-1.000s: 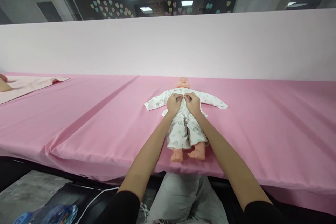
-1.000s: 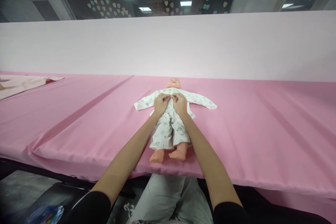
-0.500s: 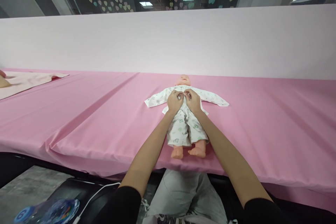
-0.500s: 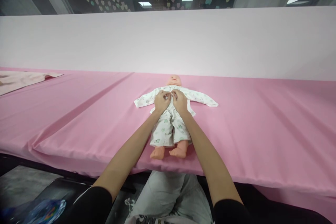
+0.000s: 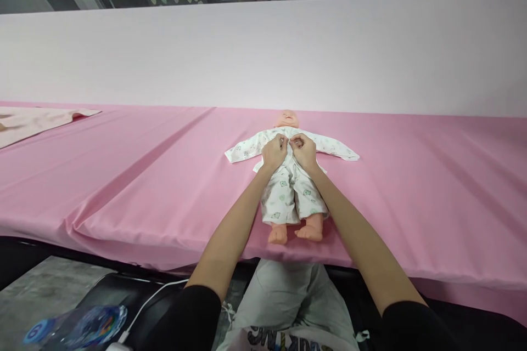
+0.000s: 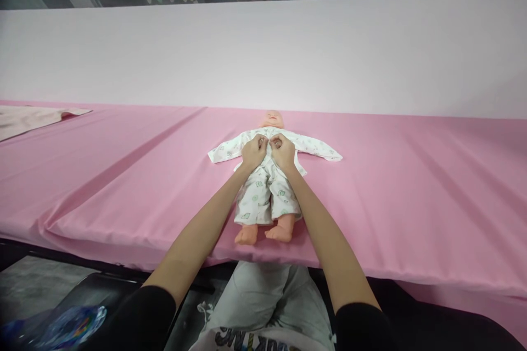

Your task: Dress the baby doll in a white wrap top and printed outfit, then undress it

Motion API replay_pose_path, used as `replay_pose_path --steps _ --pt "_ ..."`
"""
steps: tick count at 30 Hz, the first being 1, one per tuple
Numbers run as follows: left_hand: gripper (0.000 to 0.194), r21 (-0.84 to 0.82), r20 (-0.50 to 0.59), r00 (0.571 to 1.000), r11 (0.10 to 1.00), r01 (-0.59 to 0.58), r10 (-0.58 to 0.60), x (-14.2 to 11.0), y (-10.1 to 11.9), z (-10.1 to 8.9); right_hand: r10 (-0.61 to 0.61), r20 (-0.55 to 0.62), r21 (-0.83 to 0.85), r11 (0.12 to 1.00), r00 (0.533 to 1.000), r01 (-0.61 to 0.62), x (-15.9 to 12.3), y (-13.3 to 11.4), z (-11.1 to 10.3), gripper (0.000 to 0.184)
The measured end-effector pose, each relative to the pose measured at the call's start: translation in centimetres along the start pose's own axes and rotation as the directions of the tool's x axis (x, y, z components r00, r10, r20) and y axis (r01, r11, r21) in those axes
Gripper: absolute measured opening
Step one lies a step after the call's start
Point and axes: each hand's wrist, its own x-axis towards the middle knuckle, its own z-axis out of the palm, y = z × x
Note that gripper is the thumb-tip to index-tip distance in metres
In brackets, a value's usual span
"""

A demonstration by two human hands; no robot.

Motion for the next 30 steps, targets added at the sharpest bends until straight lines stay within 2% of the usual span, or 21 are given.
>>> replay_pose_path --steps 3,6,13,18,22,27,30 --pt "0.024 0.044 -0.005 0.998 0.997 -0.059 0.059 -0.3 0.3 0.0 0.092 -0.071 0.051 0.995 0.993 -0.088 0.0 -0.2 0.1 0.007" --pt "0.025 0.029 -0.007 0.994 0.993 -0.112 0.112 -0.3 0.3 0.0 0.098 -0.086 0.083 0.992 0.991 -0.091 -0.2 -0.6 0.0 0.009" --pt "0.030 0.003 0.030 0.989 0.990 -0.143 0.143 -1.0 0.2 -0.3 -0.067 0.010 0.033 0.997 0.998 0.067 -1.9 -0.8 -1.0 0.023" --pt "0.026 0.026 0.079 0.985 0.987 -0.159 0.156 -2.8 0.4 -1.2 -0.188 0.092 -0.186 0.962 0.978 0.203 -3.6 -1.2 -1.9 0.028" --pt "0.027 0.038 0.116 0.979 0.984 -0.173 0.168 -3.4 0.6 -1.9 -0.281 0.144 -0.269 0.911 0.949 0.311 -4.3 -1.4 -2.1 0.032" --pt "0.027 0.100 0.177 0.968 0.975 -0.199 0.179 -3.4 1.0 -2.8 -0.272 0.169 -0.356 0.879 0.947 0.316 -4.4 -1.8 -2.4 0.025" --pt "0.026 0.154 0.176 0.965 0.963 -0.221 0.193 -3.5 1.2 -2.9 -0.255 0.160 -0.377 0.877 0.954 0.298 -4.4 -2.2 -2.7 0.019"
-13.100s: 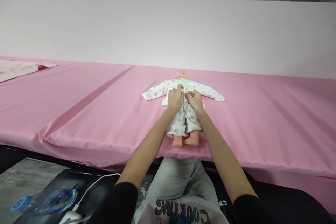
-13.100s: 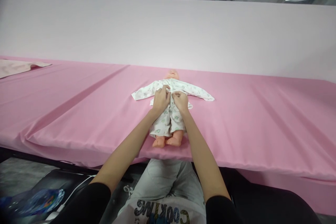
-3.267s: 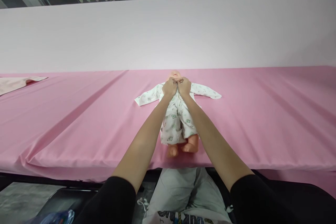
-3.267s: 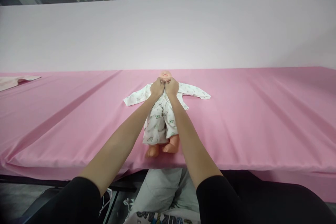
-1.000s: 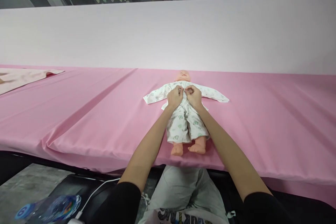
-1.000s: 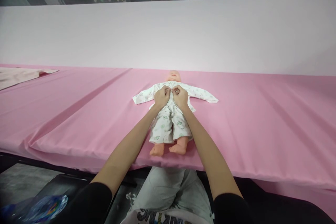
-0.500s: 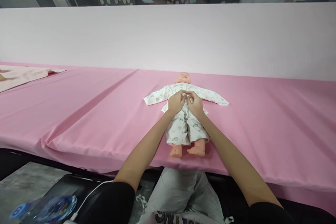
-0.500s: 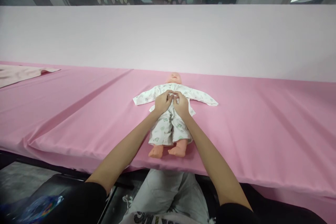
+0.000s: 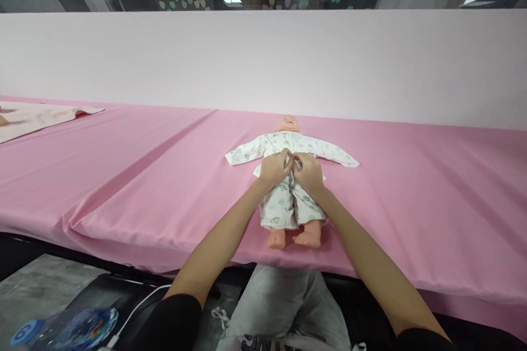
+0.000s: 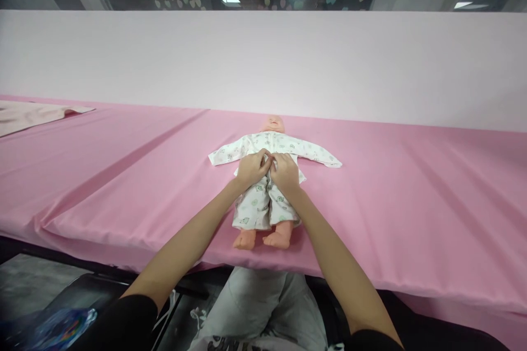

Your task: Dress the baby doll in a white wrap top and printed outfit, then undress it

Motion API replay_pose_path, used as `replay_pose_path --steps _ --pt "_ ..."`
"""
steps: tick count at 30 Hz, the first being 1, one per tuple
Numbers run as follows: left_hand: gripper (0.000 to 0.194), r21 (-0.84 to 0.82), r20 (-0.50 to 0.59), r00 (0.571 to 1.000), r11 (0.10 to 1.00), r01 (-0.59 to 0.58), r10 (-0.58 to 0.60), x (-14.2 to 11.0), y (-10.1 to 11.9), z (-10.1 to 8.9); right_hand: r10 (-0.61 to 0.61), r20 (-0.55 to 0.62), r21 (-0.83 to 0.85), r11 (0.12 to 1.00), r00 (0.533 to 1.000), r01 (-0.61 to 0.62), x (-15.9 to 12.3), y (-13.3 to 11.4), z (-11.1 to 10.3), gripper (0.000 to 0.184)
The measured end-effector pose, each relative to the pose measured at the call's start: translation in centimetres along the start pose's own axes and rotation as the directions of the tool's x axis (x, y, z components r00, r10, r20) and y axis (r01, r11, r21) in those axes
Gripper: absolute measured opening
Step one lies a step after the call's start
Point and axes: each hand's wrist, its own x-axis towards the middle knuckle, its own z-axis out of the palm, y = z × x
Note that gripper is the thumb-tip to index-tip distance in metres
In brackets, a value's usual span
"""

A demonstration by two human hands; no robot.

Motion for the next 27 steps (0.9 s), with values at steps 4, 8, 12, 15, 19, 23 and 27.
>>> replay_pose_path --steps 4,8,12,15,19,23,27 --pt "0.026 0.054 -0.027 0.999 0.998 0.030 -0.029 -0.11 0.09 0.27 0.032 0.024 -0.009 0.999 0.999 -0.032 -0.06 -0.15 -0.07 0.016" --pt "0.030 0.056 -0.050 0.993 0.993 0.105 -0.102 -0.17 0.34 0.36 0.079 0.029 -0.016 0.997 0.996 -0.079 -0.05 0.14 0.18 0.014" --pt "0.032 0.031 -0.066 0.984 0.985 0.170 -0.167 -0.28 0.67 0.28 0.103 0.016 -0.014 0.995 0.995 -0.103 0.04 0.33 0.21 0.013" --pt "0.030 0.024 -0.071 0.979 0.981 0.191 -0.189 -0.30 0.74 0.36 0.111 0.027 -0.013 0.994 0.993 -0.111 0.08 0.24 0.13 0.010" --pt "0.028 0.022 -0.072 0.981 0.983 0.181 -0.179 -0.26 0.68 0.46 0.137 0.018 0.016 0.990 0.990 -0.138 0.10 0.15 0.14 0.008" --pt "0.031 0.000 -0.071 0.990 0.992 0.122 -0.122 -0.27 0.65 0.30 0.208 0.022 0.170 0.963 0.978 -0.208 0.19 0.45 0.15 0.014" --pt "0.032 0.007 -0.042 0.994 0.995 0.101 -0.100 -0.32 0.73 0.16 0.293 0.070 0.364 0.882 0.953 -0.298 0.29 0.81 -0.03 0.018"
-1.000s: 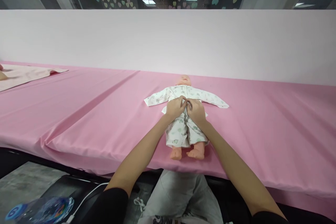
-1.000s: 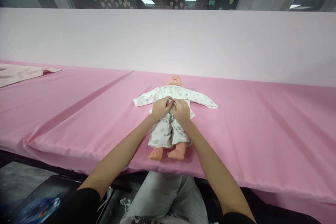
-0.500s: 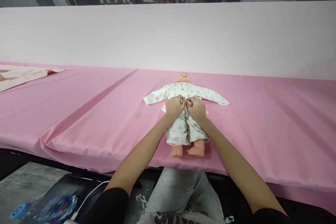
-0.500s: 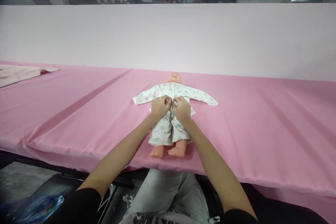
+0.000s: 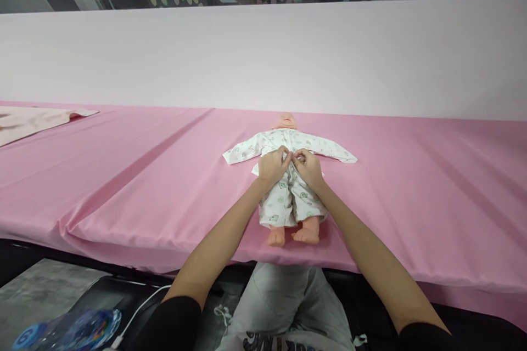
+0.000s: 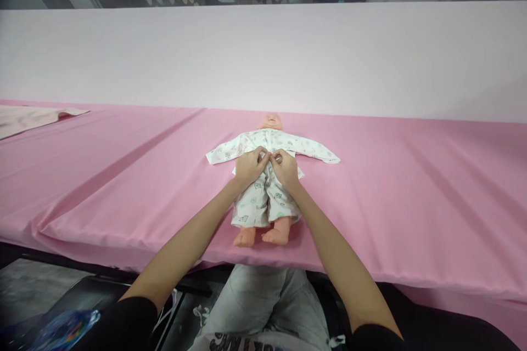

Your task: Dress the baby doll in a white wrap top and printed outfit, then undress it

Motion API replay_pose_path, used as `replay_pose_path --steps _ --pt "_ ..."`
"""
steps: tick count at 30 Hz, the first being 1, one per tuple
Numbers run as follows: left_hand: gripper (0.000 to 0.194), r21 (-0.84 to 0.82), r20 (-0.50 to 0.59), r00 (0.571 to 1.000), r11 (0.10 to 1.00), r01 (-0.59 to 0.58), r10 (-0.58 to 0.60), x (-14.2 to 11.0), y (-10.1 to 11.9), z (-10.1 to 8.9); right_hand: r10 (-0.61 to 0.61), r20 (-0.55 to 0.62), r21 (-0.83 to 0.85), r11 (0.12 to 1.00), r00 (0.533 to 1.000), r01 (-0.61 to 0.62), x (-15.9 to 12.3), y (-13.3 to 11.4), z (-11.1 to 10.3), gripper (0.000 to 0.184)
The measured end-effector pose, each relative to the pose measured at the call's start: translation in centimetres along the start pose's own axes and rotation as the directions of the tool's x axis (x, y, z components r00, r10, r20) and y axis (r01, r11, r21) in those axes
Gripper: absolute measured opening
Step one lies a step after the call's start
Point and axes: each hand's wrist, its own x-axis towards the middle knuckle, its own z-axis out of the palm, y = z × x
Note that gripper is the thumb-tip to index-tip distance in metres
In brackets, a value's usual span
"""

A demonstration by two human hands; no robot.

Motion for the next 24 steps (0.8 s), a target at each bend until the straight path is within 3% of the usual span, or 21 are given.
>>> replay_pose_path --steps 4,10,16,21,24 --pt "0.036 -0.024 0.013 0.999 0.999 0.031 -0.030 0.1 0.0 -0.1 0.014 -0.016 0.043 0.999 1.000 -0.013 -0.1 -0.2 0.0 0.017" --pt "0.031 -0.263 0.148 0.984 0.955 0.135 -0.099 0.6 -0.1 -0.9 -0.123 -0.035 -0.216 0.970 0.992 0.113 -0.6 -0.9 0.2 0.008" --pt "0.028 -0.371 0.203 0.970 0.906 0.201 -0.132 0.8 0.0 -1.3 -0.126 -0.022 -0.207 0.971 0.992 0.119 -0.5 -1.0 0.1 0.008" --pt "0.028 -0.255 0.193 0.968 0.945 0.207 -0.160 0.6 0.4 -1.3 0.060 -0.044 0.056 0.997 0.997 -0.058 -0.1 -0.9 0.1 0.012" --pt "0.028 -0.229 0.162 0.975 0.956 0.185 -0.150 0.6 0.3 -1.0 0.242 0.015 0.320 0.918 0.970 -0.233 0.2 -0.8 0.1 0.028"
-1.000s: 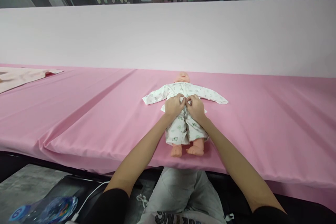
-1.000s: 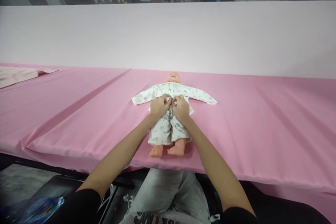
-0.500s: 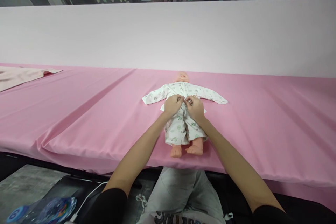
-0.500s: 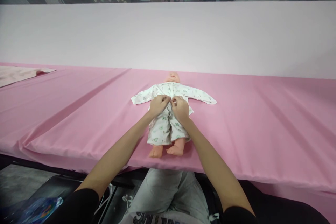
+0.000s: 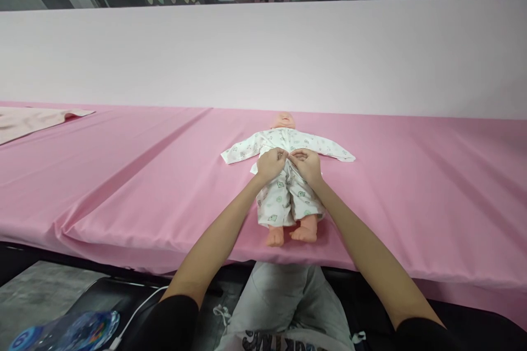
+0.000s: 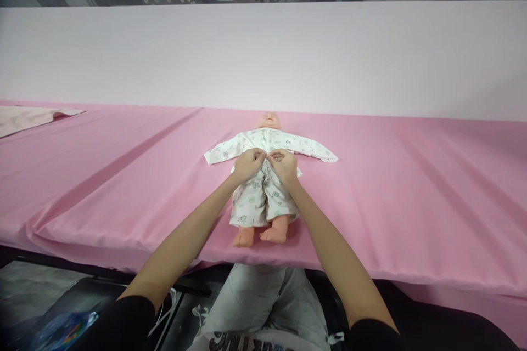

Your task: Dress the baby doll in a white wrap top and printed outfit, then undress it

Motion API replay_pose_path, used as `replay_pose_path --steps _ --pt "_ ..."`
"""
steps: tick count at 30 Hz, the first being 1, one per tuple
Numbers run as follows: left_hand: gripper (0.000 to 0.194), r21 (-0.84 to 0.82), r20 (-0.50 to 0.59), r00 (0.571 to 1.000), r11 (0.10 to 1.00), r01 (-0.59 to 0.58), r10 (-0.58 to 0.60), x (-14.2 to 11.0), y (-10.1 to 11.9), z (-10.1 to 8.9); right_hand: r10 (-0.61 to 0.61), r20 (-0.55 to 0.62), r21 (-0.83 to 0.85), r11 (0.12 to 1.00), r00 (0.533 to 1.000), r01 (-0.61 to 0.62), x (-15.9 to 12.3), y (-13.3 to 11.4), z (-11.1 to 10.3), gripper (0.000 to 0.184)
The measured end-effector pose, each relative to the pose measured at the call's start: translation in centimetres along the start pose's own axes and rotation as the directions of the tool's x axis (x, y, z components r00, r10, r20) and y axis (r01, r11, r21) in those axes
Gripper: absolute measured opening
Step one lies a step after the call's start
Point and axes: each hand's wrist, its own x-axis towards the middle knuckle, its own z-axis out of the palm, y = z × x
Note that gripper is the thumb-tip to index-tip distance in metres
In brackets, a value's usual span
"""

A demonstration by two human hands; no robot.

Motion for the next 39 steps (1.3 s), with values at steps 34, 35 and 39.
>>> replay_pose_path --steps 34,35,39 --pt "0.024 0.305 -0.090 0.967 0.931 -0.202 0.239 -0.8 0.1 0.6 -0.288 0.123 -0.646 0.703 0.950 0.297 -0.1 0.1 -0.2 0.023" --pt "0.021 0.308 -0.115 0.960 0.928 -0.210 0.255 -0.8 0.0 0.6 -0.294 0.120 -0.632 0.714 0.948 0.302 -0.1 0.1 -0.3 0.023" --pt "0.020 0.340 -0.152 0.938 0.908 -0.246 0.311 -0.6 -0.3 0.9 -0.301 0.089 -0.564 0.771 0.950 0.297 -0.1 0.2 -0.4 0.024"
